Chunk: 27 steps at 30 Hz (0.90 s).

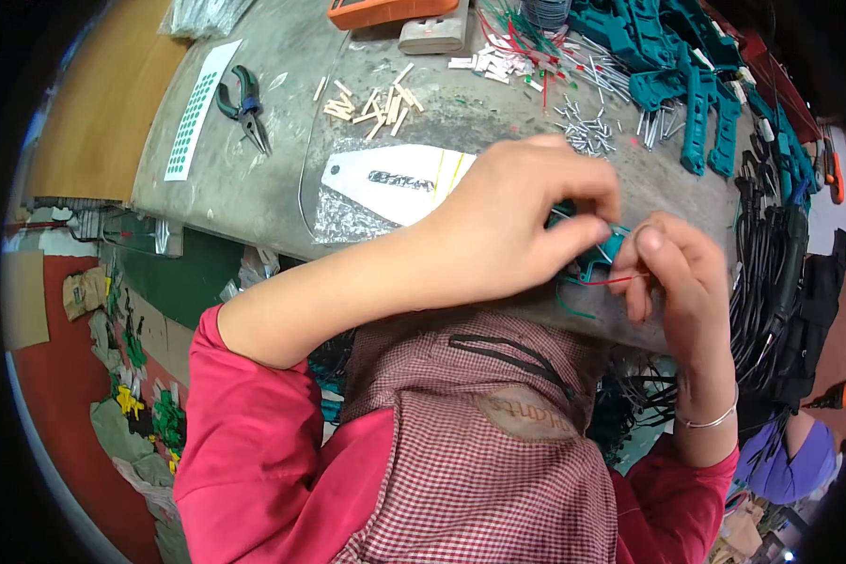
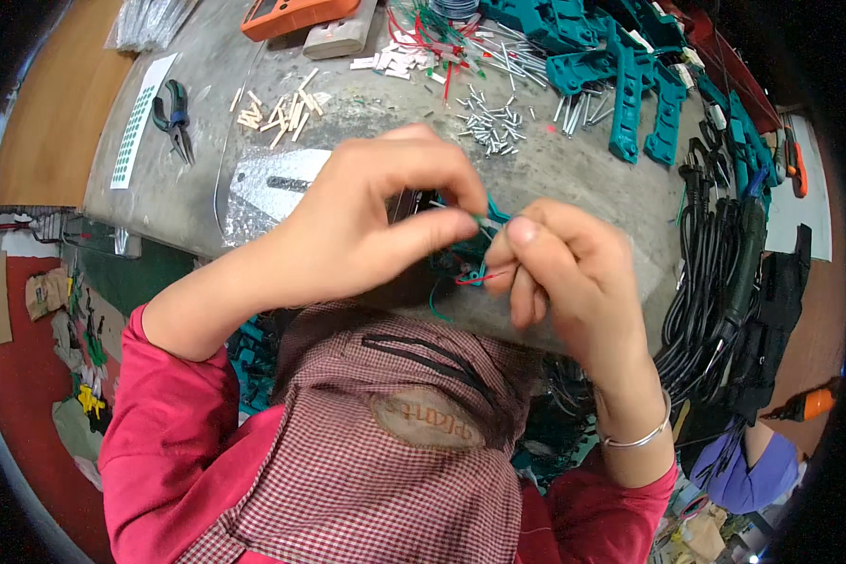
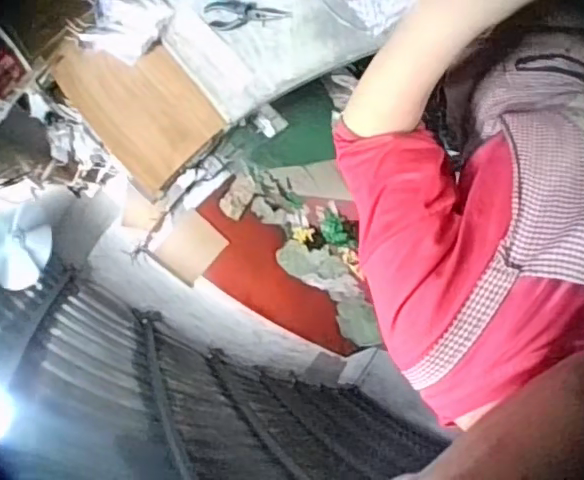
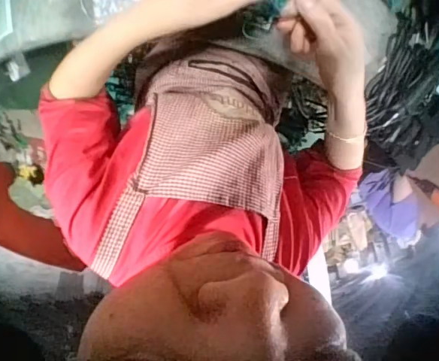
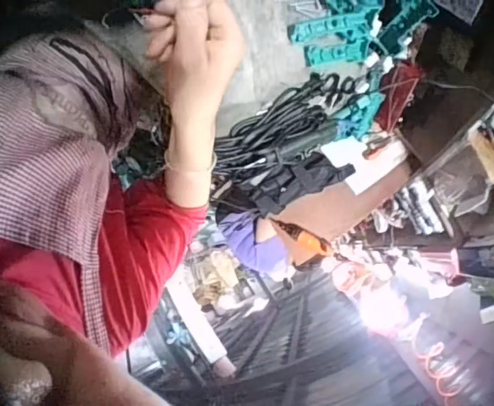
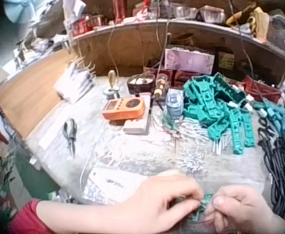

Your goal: The person assembles an electric saw by arranging wires inside the handle housing, soldering connections with a soldering iron, inserting internal components, and closing the housing parts together.

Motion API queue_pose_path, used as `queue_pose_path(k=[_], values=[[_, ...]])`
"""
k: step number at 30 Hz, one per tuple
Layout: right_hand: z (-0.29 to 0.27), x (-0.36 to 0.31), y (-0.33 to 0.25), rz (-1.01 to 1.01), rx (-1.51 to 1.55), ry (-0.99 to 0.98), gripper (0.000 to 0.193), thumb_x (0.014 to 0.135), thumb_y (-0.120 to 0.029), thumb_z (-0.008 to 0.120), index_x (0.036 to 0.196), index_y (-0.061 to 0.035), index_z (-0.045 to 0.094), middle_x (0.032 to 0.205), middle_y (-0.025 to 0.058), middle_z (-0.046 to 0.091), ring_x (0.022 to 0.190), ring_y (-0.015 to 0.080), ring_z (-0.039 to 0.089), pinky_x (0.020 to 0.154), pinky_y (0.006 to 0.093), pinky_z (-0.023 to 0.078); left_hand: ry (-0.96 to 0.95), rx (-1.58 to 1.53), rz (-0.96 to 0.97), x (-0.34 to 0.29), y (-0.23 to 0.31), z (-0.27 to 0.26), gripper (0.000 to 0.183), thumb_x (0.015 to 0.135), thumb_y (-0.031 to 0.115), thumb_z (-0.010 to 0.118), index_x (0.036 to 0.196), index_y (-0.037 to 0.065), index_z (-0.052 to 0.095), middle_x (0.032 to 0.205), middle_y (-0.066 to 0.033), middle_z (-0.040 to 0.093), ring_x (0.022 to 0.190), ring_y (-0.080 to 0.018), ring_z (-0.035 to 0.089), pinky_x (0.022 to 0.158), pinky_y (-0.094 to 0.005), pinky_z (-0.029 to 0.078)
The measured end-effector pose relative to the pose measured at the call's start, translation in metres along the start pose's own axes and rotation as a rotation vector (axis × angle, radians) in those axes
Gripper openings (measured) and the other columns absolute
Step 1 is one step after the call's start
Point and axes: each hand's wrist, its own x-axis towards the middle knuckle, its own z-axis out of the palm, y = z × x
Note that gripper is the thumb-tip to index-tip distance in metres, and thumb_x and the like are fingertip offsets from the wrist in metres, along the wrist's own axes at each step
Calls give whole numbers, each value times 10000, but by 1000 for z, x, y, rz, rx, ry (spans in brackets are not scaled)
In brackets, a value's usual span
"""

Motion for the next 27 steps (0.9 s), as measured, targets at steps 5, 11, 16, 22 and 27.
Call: queue_pose_path(k=[5,11,16,22,27], values=[[19,-2,17,-190,-109,180,141,968,-112,563,945,-8,656,782,40,692,587,53,581,530,198,449,-19,-336,-258,-1,-12,-2,153,899,131,689,954,3,626,891,-29,676,860,-111,641,799,-272,504],[16,1,17,-759,-1029,-61,207,790,2,696,982,-71,669,766,46,625,645,153,593,585,278,467,-51,-425,-269,-2,-6,-5,155,937,139,657,970,-2,602,865,-57,686,841,-99,651,774,-264,510],[1,7,20,-615,-706,206,124,771,16,706,878,-43,687,793,37,593,630,104,539,567,233,419,-197,-451,-471,-4,6,-14,158,908,158,691,955,30,612,724,-32,672,804,-107,656,704,-249,493],[-5,15,14,-556,-467,265,43,840,-41,695,862,-5,685,752,-5,588,652,50,496,576,196,382,-46,-11,-2,3,4,8,232,782,72,766,914,26,580,757,-50,658,804,-144,673,720,-276,500],[-11,9,-3,-373,-327,419,83,859,-82,692,862,1,689,748,18,604,660,75,515,582,213,393,-114,-85,-122,3,5,2,148,795,38,745,895,8,640,840,-64,673,771,-164,662,706,-288,504]])
